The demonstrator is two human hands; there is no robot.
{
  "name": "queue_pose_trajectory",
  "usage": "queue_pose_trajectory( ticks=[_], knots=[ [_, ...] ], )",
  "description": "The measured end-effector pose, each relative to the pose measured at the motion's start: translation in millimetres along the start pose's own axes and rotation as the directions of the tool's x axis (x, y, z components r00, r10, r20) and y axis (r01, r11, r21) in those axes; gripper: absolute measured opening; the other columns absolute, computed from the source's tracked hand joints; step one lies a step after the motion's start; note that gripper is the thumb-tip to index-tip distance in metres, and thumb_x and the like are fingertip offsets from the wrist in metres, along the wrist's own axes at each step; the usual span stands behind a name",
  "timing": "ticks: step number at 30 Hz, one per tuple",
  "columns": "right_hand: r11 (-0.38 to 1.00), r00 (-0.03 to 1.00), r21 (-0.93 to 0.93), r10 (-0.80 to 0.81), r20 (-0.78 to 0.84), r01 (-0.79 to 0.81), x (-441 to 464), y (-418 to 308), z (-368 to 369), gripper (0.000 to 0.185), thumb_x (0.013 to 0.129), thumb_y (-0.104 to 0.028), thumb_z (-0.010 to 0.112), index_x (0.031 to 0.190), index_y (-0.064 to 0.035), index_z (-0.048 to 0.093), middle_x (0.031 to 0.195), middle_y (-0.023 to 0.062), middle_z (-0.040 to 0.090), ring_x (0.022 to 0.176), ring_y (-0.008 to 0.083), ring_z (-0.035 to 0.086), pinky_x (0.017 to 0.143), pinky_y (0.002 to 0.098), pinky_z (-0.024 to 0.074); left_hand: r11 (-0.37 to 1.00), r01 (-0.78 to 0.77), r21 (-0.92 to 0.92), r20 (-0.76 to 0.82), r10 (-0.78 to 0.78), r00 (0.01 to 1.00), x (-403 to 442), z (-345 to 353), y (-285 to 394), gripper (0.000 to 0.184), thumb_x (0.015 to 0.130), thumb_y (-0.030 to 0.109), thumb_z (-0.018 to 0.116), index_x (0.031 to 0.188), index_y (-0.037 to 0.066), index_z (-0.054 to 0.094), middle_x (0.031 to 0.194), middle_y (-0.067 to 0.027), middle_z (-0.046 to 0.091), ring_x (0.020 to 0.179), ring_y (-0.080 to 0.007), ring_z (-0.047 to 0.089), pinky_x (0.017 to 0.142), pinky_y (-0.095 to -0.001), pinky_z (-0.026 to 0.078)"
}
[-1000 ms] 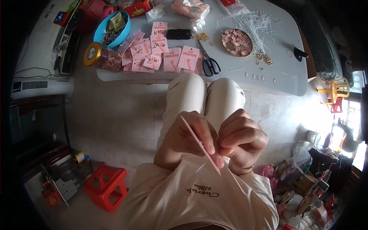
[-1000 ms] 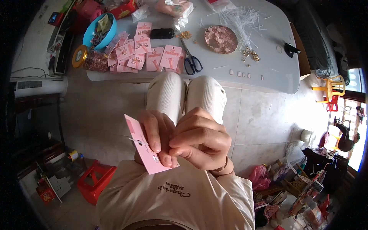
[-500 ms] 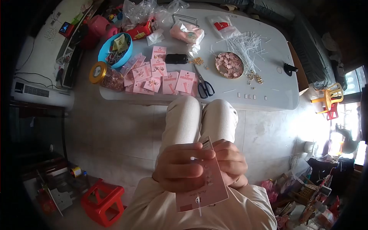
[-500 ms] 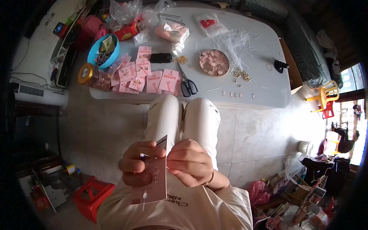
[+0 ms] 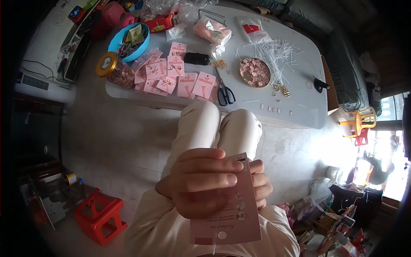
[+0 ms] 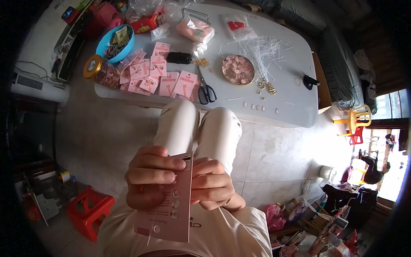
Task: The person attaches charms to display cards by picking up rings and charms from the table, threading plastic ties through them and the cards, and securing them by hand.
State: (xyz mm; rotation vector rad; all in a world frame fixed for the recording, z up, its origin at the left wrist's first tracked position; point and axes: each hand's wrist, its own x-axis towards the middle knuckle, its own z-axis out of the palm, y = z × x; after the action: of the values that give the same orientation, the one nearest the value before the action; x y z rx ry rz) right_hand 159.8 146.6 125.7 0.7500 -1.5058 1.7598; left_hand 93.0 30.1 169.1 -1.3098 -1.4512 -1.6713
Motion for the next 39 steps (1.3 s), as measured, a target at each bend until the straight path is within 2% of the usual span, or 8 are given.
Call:
queue_pose_trajectory(
  ticks=[4,9,13,19,23,28,34,39],
  knots=[
    [0.989,0.988,0.012,-0.147,-0.055,0.148,-3.7,12.9,6.3,0.008,0.079,-0.005,0.060,0.072,-0.0038,0.063,0.078,0.0081,0.061,0.085,0.0227,0.050,0.071,0.0350,0.0445,0.999,0.047,-0.003,-0.006,-0.047,0.999,-2.0,1.2,-0.1,0.025,0.068,0.001,0.060,0.088,0.013,0.053,0.086,-0.0099,0.058,0.075,-0.0255,0.065,0.081,-0.0403,0.047],
    [0.998,0.976,-0.022,0.057,-0.208,-0.063,-4.2,4.1,15.1,0.007,0.077,-0.007,0.061,0.070,-0.0040,0.062,0.078,0.0089,0.061,0.083,0.0223,0.049,0.072,0.0340,0.0416,0.999,0.050,-0.008,0.031,-0.049,0.998,0.3,-5.6,-1.8,0.022,0.068,0.001,0.060,0.086,0.012,0.054,0.085,-0.0101,0.059,0.075,-0.0252,0.065,0.081,-0.0403,0.047],
    [0.970,0.915,-0.015,0.222,-0.338,-0.241,-3.0,-5.2,21.5,0.007,0.075,-0.008,0.063,0.070,-0.0041,0.062,0.078,0.0095,0.060,0.082,0.0220,0.047,0.073,0.0331,0.0392,0.988,0.153,0.008,0.113,-0.153,0.982,3.8,-9.5,3.9,0.021,0.067,0.002,0.059,0.085,0.011,0.054,0.084,-0.0099,0.059,0.075,-0.0251,0.065,0.081,-0.0406,0.048],
    [0.982,0.956,-0.069,0.152,-0.251,-0.174,9.7,-7.9,15.4,0.004,0.071,-0.008,0.065,0.071,-0.0043,0.063,0.076,0.0095,0.061,0.078,0.0204,0.049,0.073,0.0324,0.0367,0.985,0.175,0.000,0.130,-0.174,0.976,3.9,-7.1,6.6,0.020,0.070,0.002,0.060,0.087,0.011,0.054,0.085,-0.0094,0.058,0.076,-0.0251,0.065,0.084,-0.0409,0.047],
    [0.968,0.976,-0.252,-0.073,-0.205,0.020,17.4,-6.1,13.4,0.007,0.068,-0.008,0.068,0.074,-0.0056,0.064,0.072,0.0073,0.063,0.070,0.0170,0.050,0.073,0.0312,0.0345,0.972,0.113,-0.204,0.012,-0.113,0.994,-0.1,-3.9,-0.6,0.018,0.077,0.004,0.059,0.090,0.013,0.050,0.086,-0.0091,0.058,0.077,-0.0248,0.065,0.088,-0.0410,0.045],
    [0.915,0.977,-0.403,-0.091,-0.193,0.005,24.1,-14.2,12.9,0.008,0.068,-0.009,0.069,0.074,-0.0070,0.065,0.067,0.0040,0.064,0.066,0.0135,0.051,0.073,0.0293,0.0329,0.901,0.113,-0.419,0.019,-0.116,0.993,-1.6,-10.4,-12.6,0.020,0.070,-0.001,0.060,0.089,0.004,0.055,0.091,-0.0126,0.064,0.080,-0.0243,0.066,0.089,-0.0379,0.047],
    [0.861,0.979,-0.507,-0.060,-0.195,-0.049,17.9,-20.0,11.9,0.007,0.069,-0.009,0.069,0.074,-0.0085,0.065,0.066,0.0026,0.064,0.068,0.0117,0.052,0.075,0.0295,0.0322,0.878,0.189,-0.440,0.086,-0.168,0.982,2.3,-17.5,-7.9,0.018,0.069,-0.003,0.060,0.083,0.008,0.055,0.090,-0.0132,0.065,0.078,-0.0268,0.066,0.092,-0.0396,0.044],
    [0.825,0.977,-0.553,0.003,-0.211,-0.121,21.9,-24.3,13.5,0.007,0.069,-0.009,0.069,0.075,-0.0097,0.065,0.066,0.0022,0.064,0.066,0.0111,0.053,0.076,0.0296,0.0315,0.829,0.379,-0.410,0.297,-0.271,0.915,12.2,-26.5,-3.1,0.020,0.071,-0.002,0.058,0.083,0.013,0.053,0.088,-0.0120,0.065,0.081,-0.0241,0.066,0.096,-0.0381,0.040]
  ],
)
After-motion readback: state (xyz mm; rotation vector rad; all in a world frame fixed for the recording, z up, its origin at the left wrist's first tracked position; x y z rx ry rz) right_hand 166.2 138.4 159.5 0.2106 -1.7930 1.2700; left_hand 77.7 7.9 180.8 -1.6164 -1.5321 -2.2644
